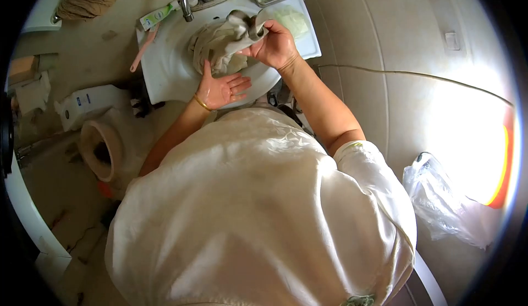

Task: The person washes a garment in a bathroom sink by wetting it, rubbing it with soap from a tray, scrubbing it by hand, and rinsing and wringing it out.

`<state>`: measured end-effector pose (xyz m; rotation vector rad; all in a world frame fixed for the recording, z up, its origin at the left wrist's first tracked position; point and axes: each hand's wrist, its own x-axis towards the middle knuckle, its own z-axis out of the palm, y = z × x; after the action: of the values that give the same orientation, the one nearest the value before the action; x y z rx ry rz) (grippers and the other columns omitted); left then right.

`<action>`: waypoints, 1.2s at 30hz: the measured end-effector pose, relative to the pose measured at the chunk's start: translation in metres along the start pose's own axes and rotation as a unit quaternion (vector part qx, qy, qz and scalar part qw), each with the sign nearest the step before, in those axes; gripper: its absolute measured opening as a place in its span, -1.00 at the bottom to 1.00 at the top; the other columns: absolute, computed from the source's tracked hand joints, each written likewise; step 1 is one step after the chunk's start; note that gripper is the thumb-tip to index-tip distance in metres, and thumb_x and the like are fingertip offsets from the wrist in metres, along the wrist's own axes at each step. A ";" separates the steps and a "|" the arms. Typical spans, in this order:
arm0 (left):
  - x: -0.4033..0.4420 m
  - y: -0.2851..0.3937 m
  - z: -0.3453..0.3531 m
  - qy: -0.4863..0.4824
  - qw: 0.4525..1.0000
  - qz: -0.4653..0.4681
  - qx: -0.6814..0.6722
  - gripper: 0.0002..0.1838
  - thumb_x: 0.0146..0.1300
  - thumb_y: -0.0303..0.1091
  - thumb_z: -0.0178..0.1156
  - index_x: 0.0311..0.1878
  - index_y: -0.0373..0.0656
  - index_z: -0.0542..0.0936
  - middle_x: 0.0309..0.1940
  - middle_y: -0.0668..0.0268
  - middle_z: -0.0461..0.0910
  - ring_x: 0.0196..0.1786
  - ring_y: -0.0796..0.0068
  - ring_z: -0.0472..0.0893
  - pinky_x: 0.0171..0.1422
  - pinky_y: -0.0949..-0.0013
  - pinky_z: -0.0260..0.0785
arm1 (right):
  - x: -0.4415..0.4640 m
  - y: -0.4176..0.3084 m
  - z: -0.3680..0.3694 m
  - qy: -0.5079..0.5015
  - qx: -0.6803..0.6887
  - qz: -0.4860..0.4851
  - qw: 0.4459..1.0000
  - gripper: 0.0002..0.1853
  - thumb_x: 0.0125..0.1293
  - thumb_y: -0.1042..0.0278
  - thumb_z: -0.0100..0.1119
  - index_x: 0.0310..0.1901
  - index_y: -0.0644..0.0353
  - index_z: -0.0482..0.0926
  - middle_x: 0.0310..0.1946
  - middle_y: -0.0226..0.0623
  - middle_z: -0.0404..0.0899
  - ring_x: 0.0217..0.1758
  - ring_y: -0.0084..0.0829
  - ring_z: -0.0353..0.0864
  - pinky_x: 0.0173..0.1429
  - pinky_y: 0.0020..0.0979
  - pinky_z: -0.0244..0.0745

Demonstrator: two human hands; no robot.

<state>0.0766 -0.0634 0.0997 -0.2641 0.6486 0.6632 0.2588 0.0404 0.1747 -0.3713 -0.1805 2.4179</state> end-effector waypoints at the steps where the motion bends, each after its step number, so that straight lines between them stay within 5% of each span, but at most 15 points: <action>1: 0.005 -0.002 0.004 -0.030 0.999 0.030 -0.019 0.04 -0.13 0.58 -0.23 0.12 -0.25 0.31 0.13 0.06 0.31 0.18 0.15 0.30 0.23 0.05 0.12 | -0.002 0.001 0.003 -0.009 -0.001 0.014 1.000 -0.65 0.13 0.22 -0.10 -0.05 0.11 0.45 0.02 -0.27 0.44 0.10 -0.14 0.38 0.13 0.13 0.20; 6: 0.023 0.018 0.026 -0.263 0.933 0.226 -0.093 -0.24 0.15 0.21 -0.12 0.22 -0.25 0.21 0.23 0.12 0.21 0.28 0.16 0.19 0.30 0.07 0.03 | -0.005 0.005 -0.019 -0.034 -0.016 0.095 0.995 -0.63 0.13 0.21 -0.13 -0.02 0.08 0.41 -0.05 -0.34 0.46 0.02 -0.25 0.41 0.08 -0.03 0.29; 7: 0.025 0.027 0.017 -0.210 0.945 0.212 -0.137 -0.44 0.21 -0.09 -0.07 0.19 -0.26 0.25 0.21 0.10 0.24 0.25 0.16 0.25 0.31 0.09 0.05 | -0.006 0.002 -0.016 0.037 -0.070 0.082 0.993 -0.63 0.14 0.20 -0.14 -0.02 0.08 0.41 -0.05 -0.34 0.46 0.02 -0.26 0.41 0.08 -0.03 0.29; 12: 0.019 0.042 -0.025 -0.213 0.922 0.254 -0.199 -0.57 0.15 -0.39 -0.09 0.12 -0.29 0.31 0.12 0.09 0.34 0.21 0.16 0.31 0.29 0.09 0.12 | 0.011 0.005 -0.045 0.262 -0.174 -0.003 0.949 -0.62 0.12 0.01 -0.01 -0.09 0.04 0.39 0.00 -0.36 0.38 0.04 -0.26 0.37 0.14 0.13 0.19; 14: 0.017 0.041 -0.029 -0.215 0.917 0.262 -0.209 -0.58 0.10 -0.45 -0.09 0.07 -0.30 0.34 0.07 0.07 0.38 0.16 0.17 0.36 0.23 0.08 0.22 | 0.017 0.021 -0.038 0.262 -0.170 0.041 0.949 -0.56 0.05 -0.06 0.14 -0.12 0.03 0.39 -0.01 -0.33 0.37 0.03 -0.30 0.38 0.08 0.05 0.30; 17: 0.007 0.029 -0.006 -0.024 0.952 0.270 -0.145 -0.58 0.09 -0.38 -0.11 0.06 -0.26 0.36 -0.01 0.13 0.44 0.07 0.20 0.42 0.21 0.05 0.22 | 0.024 0.062 -0.034 0.219 -0.344 -0.037 0.912 -0.64 0.02 0.11 0.21 -0.17 0.07 0.44 -0.16 -0.33 0.43 -0.12 -0.33 0.45 -0.04 -0.14 0.40; 18: 0.007 0.029 0.002 0.045 0.958 0.252 -0.133 -0.58 0.10 -0.35 -0.11 0.06 -0.25 0.37 -0.03 0.15 0.45 0.06 0.20 0.43 0.20 0.02 0.21 | 0.028 0.075 -0.043 0.170 -0.424 -0.078 0.886 -0.69 -0.01 0.19 0.23 -0.22 0.08 0.49 -0.29 -0.34 0.49 -0.24 -0.33 0.51 -0.09 -0.24 0.42; 19: 0.030 0.034 -0.044 -0.226 0.949 0.187 -0.114 -0.54 0.13 -0.21 -0.11 0.09 -0.21 0.35 0.01 0.18 0.42 0.09 0.17 0.39 0.19 -0.09 0.16 | 0.030 0.087 -0.035 0.144 -0.535 -0.154 0.818 -0.72 -0.05 0.25 0.23 -0.25 0.08 0.50 -0.33 -0.31 0.48 -0.25 -0.33 0.51 -0.14 -0.28 0.43; 20: 0.051 0.034 -0.047 -0.230 0.920 0.226 -0.223 -0.48 0.13 -0.06 -0.06 0.09 -0.19 0.34 0.04 0.23 0.39 0.11 0.19 0.37 0.18 -0.21 0.09 | 0.029 0.099 -0.027 0.117 -0.632 -0.225 0.732 -0.74 -0.08 0.31 0.23 -0.28 0.08 0.51 -0.37 -0.28 0.47 -0.26 -0.33 0.51 -0.19 -0.32 0.45; 22: 0.023 0.015 0.005 -0.166 0.955 0.239 -0.057 -0.38 0.12 0.15 -0.08 0.12 -0.10 0.35 0.05 0.19 0.37 0.17 0.20 0.30 0.23 -0.09 0.09 | 0.024 0.108 -0.007 0.026 -0.794 -0.305 0.525 -0.76 -0.09 0.30 0.20 -0.31 0.09 0.50 -0.39 -0.22 0.46 -0.27 -0.26 0.51 -0.24 -0.32 0.45; 24: 0.029 0.017 0.011 -0.162 0.953 0.231 -0.115 -0.51 0.24 -0.01 -0.08 0.10 -0.16 0.33 0.00 0.28 0.43 0.10 0.34 0.38 0.19 0.11 0.23 | 0.030 0.099 -0.006 0.015 -0.865 -0.281 0.415 -0.76 -0.08 0.28 0.17 -0.31 0.10 0.49 -0.39 -0.17 0.46 -0.27 -0.19 0.50 -0.25 -0.28 0.44; 26: 0.053 0.026 -0.025 -0.163 0.938 0.175 -0.249 -0.57 0.31 -0.12 -0.13 0.13 -0.18 0.31 0.01 0.26 0.42 0.12 0.31 0.37 0.18 0.21 0.26 | 0.054 0.072 -0.029 0.080 -0.881 -0.170 0.434 -0.74 -0.06 0.24 0.14 -0.30 0.10 0.47 -0.37 -0.14 0.48 -0.24 -0.11 0.48 -0.19 -0.20 0.42; 30: 0.037 0.030 -0.002 -0.107 0.949 0.278 -0.102 -0.63 0.35 -0.27 -0.26 0.12 -0.25 0.30 0.11 0.19 0.36 0.18 0.25 0.33 0.27 0.10 0.18 | 0.088 0.041 -0.046 0.163 -0.851 -0.223 0.446 -0.75 0.05 0.20 0.08 -0.27 0.12 0.46 -0.34 -0.05 0.48 -0.24 -0.11 0.49 -0.22 -0.21 0.44; 33: 0.041 0.040 -0.010 -0.094 0.951 0.273 -0.115 -0.62 0.35 -0.25 -0.25 0.14 -0.24 0.27 0.12 0.15 0.33 0.19 0.19 0.32 0.31 0.07 0.14 | 0.101 0.038 -0.076 0.239 -0.773 -0.187 0.557 -0.75 0.11 0.21 0.06 -0.23 0.16 0.45 -0.26 -0.02 0.48 -0.22 -0.16 0.51 -0.26 -0.25 0.47; 36: 0.050 0.049 -0.014 -0.055 0.949 0.293 -0.097 -0.61 0.34 -0.21 -0.23 0.15 -0.19 0.27 0.14 0.19 0.32 0.19 0.22 0.30 0.28 0.07 0.13 | 0.107 0.031 -0.095 0.429 -0.352 -0.033 0.831 -0.68 0.14 0.14 0.08 -0.15 0.15 0.41 -0.24 -0.14 0.50 -0.25 -0.17 0.53 -0.27 -0.28 0.49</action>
<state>0.0685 -0.0076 0.0566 -0.2124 0.5531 1.3100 0.1909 0.0886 0.0544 -1.6891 -0.6513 1.7975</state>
